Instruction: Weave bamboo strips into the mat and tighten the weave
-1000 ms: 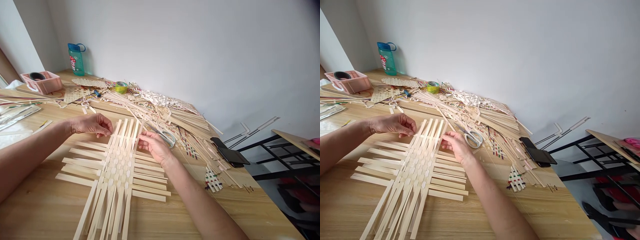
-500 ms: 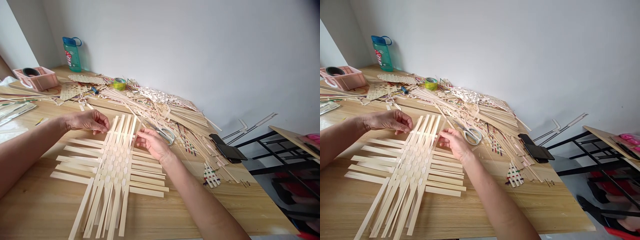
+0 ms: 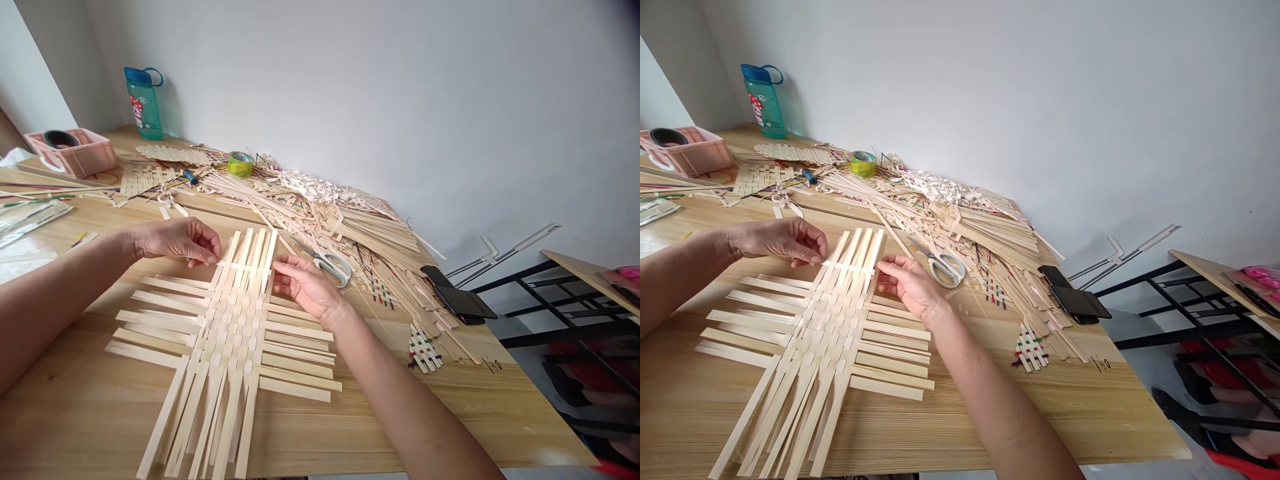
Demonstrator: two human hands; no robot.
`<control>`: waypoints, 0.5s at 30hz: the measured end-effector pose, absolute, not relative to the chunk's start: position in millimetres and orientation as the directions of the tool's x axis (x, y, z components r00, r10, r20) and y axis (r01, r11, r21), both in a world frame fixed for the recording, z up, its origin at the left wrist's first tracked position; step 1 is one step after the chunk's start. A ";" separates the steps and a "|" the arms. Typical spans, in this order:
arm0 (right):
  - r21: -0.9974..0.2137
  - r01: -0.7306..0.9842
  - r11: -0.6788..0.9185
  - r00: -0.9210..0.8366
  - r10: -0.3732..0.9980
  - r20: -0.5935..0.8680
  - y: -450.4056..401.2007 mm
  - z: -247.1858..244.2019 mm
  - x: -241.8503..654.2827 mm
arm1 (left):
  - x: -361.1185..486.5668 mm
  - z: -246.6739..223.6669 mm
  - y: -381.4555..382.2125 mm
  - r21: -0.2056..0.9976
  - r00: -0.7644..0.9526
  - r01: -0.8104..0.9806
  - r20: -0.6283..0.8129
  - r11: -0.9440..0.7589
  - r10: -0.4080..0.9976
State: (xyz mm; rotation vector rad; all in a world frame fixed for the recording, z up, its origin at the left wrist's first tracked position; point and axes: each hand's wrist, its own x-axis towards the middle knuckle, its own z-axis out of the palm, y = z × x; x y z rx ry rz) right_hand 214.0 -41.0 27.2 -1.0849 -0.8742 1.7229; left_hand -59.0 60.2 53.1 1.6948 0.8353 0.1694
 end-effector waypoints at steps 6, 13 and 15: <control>-0.913 -0.262 -0.312 -0.172 0.946 -0.274 -39.7 27.6 215.1 | -56.8 61.0 57.5 0.895 0.717 0.439 -0.297 -0.078 0.631; -0.909 -0.277 -0.312 -0.214 0.942 -0.258 -40.3 27.8 214.8 | -55.5 54.5 57.3 0.896 0.745 0.432 -0.289 -0.104 0.601; -0.910 -0.271 -0.314 -0.204 0.943 -0.265 -39.9 27.4 214.5 | -52.1 56.2 55.2 0.897 0.750 0.428 -0.286 -0.108 0.597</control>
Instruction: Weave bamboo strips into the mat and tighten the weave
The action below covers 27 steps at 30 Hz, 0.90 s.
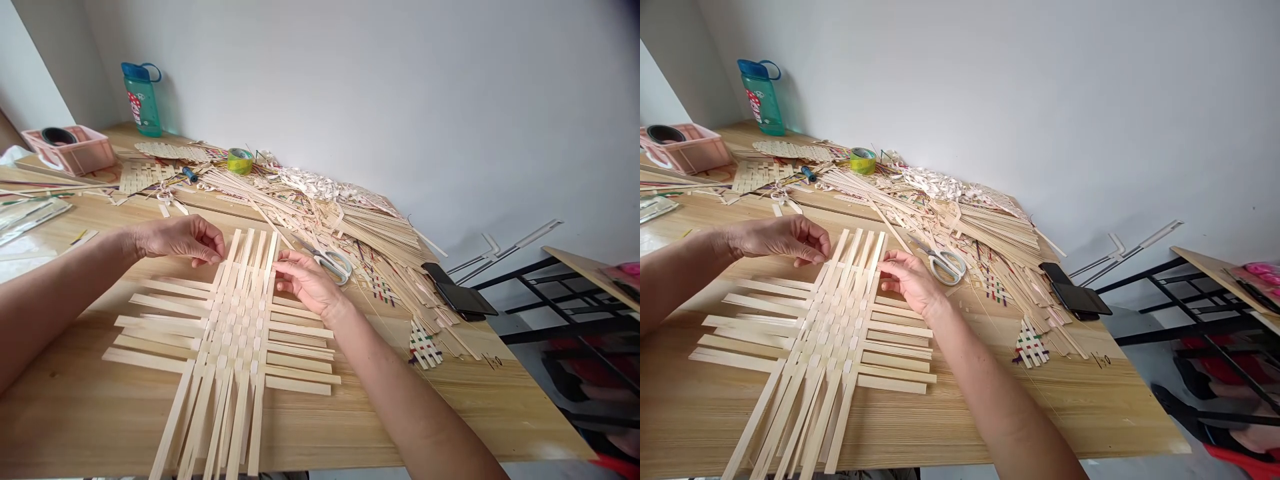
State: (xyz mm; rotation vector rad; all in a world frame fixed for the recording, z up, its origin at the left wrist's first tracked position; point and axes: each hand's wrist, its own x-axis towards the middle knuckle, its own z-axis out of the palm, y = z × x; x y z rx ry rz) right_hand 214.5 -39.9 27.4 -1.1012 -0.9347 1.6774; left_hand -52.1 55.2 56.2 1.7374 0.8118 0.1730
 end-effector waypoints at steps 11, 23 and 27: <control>-0.903 -0.322 -0.285 -0.053 0.958 -0.284 -34.5 21.6 218.1 | -41.5 73.2 44.9 0.810 0.698 0.519 -0.217 -0.272 0.683; -0.944 -0.232 -0.234 -0.004 0.971 -0.240 -35.1 23.9 216.6 | -39.8 64.3 45.6 0.886 0.749 0.424 -0.227 -0.188 0.622; -0.951 -0.225 -0.210 0.061 0.972 -0.229 -33.7 22.6 217.0 | -47.7 68.5 50.5 0.857 0.743 0.457 -0.220 -0.239 0.633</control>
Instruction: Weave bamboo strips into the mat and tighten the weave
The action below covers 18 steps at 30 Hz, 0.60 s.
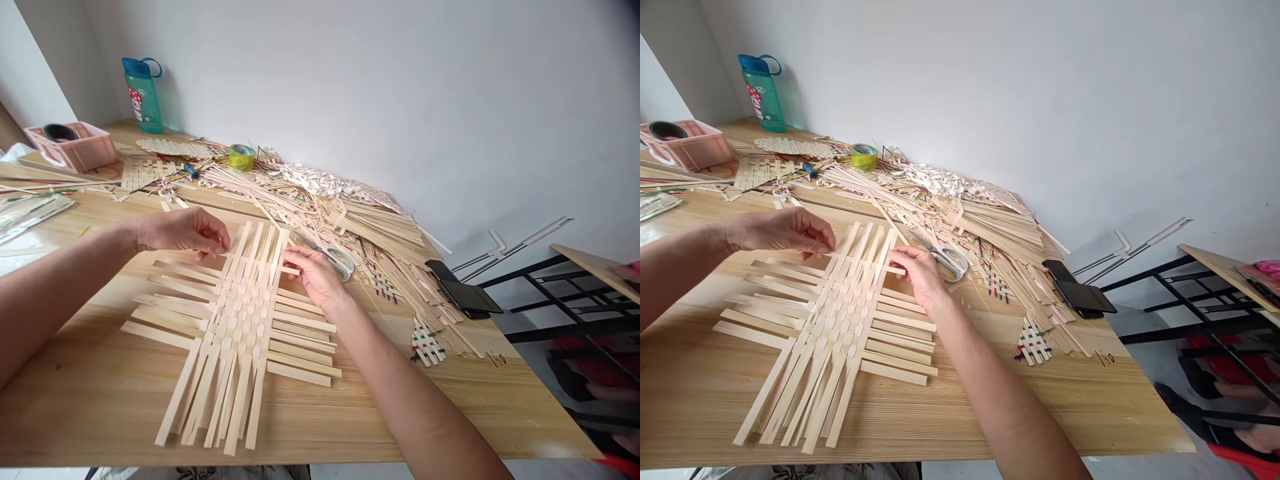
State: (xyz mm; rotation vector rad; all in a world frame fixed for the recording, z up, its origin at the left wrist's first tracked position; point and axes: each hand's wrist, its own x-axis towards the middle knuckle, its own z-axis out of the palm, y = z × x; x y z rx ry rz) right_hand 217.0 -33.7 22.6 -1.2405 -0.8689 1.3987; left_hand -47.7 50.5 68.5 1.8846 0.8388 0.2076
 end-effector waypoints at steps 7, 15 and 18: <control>-0.972 -0.151 -0.183 0.049 0.980 -0.192 -31.8 18.5 219.2 | -48.7 64.5 49.1 0.886 0.756 0.440 -0.275 -0.149 0.594; -0.968 -0.126 -0.217 0.046 0.974 -0.224 -32.8 21.4 222.9 | -59.6 67.3 54.0 0.847 0.694 0.507 -0.291 -0.161 0.659; -0.980 -0.053 -0.191 0.026 0.981 -0.193 -32.7 19.8 225.5 | -60.5 66.2 53.5 0.847 0.708 0.507 -0.303 -0.160 0.638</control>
